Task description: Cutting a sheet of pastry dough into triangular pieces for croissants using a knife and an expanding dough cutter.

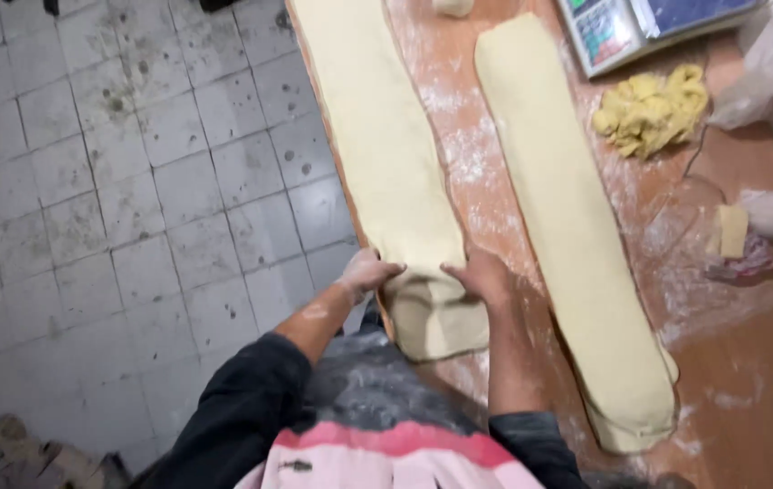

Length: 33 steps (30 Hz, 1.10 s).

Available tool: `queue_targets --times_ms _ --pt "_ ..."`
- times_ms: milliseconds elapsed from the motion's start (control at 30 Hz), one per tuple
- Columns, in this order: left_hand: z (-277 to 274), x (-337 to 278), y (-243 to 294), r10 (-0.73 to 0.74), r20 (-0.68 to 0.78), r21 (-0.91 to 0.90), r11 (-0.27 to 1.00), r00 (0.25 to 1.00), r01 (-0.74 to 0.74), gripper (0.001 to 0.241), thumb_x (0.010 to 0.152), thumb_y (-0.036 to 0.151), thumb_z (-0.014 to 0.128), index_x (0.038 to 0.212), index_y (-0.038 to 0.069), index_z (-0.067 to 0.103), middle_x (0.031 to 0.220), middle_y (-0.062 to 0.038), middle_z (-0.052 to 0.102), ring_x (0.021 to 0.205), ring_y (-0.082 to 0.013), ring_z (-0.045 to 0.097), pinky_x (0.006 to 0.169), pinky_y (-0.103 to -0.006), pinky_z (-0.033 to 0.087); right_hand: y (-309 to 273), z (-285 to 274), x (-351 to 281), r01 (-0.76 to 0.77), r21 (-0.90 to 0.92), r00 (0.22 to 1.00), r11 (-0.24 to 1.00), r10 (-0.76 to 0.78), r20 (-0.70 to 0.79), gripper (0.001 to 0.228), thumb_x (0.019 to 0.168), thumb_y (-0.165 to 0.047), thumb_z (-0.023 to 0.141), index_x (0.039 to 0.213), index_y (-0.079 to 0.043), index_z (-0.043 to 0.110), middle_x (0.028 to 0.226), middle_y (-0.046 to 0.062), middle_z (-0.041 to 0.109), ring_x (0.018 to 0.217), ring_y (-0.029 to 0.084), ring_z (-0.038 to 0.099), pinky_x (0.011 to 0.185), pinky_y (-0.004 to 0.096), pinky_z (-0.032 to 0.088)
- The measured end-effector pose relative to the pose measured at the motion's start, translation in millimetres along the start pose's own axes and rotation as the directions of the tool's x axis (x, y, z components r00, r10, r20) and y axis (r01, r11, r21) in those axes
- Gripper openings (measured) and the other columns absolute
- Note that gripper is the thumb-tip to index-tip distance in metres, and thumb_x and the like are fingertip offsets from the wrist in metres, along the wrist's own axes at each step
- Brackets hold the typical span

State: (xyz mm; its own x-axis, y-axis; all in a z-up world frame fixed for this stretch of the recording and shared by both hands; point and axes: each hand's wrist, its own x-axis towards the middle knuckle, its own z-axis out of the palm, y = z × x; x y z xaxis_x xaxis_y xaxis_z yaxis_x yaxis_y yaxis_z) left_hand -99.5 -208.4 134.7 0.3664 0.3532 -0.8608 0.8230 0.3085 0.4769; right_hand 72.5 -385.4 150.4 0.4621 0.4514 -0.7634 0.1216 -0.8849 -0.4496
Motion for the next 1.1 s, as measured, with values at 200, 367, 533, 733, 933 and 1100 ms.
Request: queue_targets --times_ms 200,367,533,733,933,1100 --pt "29 47 -50 -0.094 0.136 -0.564 0.811 0.986 0.155 0.053 0.098 0.038 0.065 0.127 -0.006 0.065 0.12 -0.02 0.069 0.107 -0.0293 0.067 0.093 -0.0448 0.053 12 46 20 0.029 0.566 0.993 0.824 0.04 -0.11 0.064 0.098 -0.047 0.059 0.144 -0.004 0.047 0.133 0.024 0.06 0.12 0.039 0.061 0.098 0.05 0.045" --pt "61 29 -49 -0.149 -0.318 -0.117 0.986 0.936 0.117 0.054 0.104 0.047 0.057 0.132 0.001 0.059 0.129 -0.02 0.06 0.122 -0.0367 0.057 0.104 -0.0471 0.045 18 80 16 -0.078 0.136 0.973 0.988 0.106 -0.207 0.056 0.109 -0.049 0.049 0.137 -0.003 0.061 0.126 0.029 0.07 0.12 0.044 0.065 0.105 0.05 0.05" --pt "25 32 -78 -0.127 -0.488 0.043 0.985 0.863 0.17 0.056 0.102 0.045 0.057 0.125 -0.006 0.062 0.121 -0.028 0.069 0.114 -0.0429 0.067 0.099 -0.0507 0.052 50 60 14 -0.052 0.195 0.858 0.979 0.144 -0.493 0.049 0.103 -0.049 0.059 0.115 -0.002 0.069 0.104 0.028 0.073 0.099 0.046 0.07 0.089 0.052 0.055" --pt "35 -4 -74 0.099 -0.4 0.203 0.979 0.911 -0.017 0.065 0.091 0.051 0.072 0.125 -0.004 0.062 0.119 -0.028 0.069 0.115 -0.0425 0.065 0.099 -0.0487 0.05 22 57 -23 0.084 0.161 0.86 0.983 0.01 -0.511 0.044 0.098 -0.042 0.068 0.119 -0.003 0.066 0.101 0.023 0.074 0.092 0.04 0.073 0.081 0.049 0.057" --pt "32 -36 -49 -0.021 -0.089 0.085 0.996 0.996 0.028 0.07 0.067 0.021 0.093 0.125 0.0 0.06 0.116 -0.013 0.075 0.107 -0.025 0.074 0.093 -0.037 0.058 36 64 -31 0.132 0.082 0.917 0.988 -0.09 -0.389 0.058 0.093 -0.038 0.074 0.133 -0.002 0.054 0.108 0.026 0.072 0.101 0.042 0.07 0.087 0.049 0.056" --pt "14 -37 -54 -0.086 0.063 0.095 0.992 0.994 0.08 0.057 0.073 0.015 0.092 0.122 -0.001 0.068 0.109 -0.012 0.078 0.098 -0.0222 0.076 0.087 -0.0339 0.06 48 56 -30 0.207 0.088 0.915 0.974 -0.162 -0.369 0.056 0.092 -0.036 0.071 0.134 -0.005 0.051 0.12 0.023 0.068 0.108 0.039 0.069 0.09 0.049 0.056"
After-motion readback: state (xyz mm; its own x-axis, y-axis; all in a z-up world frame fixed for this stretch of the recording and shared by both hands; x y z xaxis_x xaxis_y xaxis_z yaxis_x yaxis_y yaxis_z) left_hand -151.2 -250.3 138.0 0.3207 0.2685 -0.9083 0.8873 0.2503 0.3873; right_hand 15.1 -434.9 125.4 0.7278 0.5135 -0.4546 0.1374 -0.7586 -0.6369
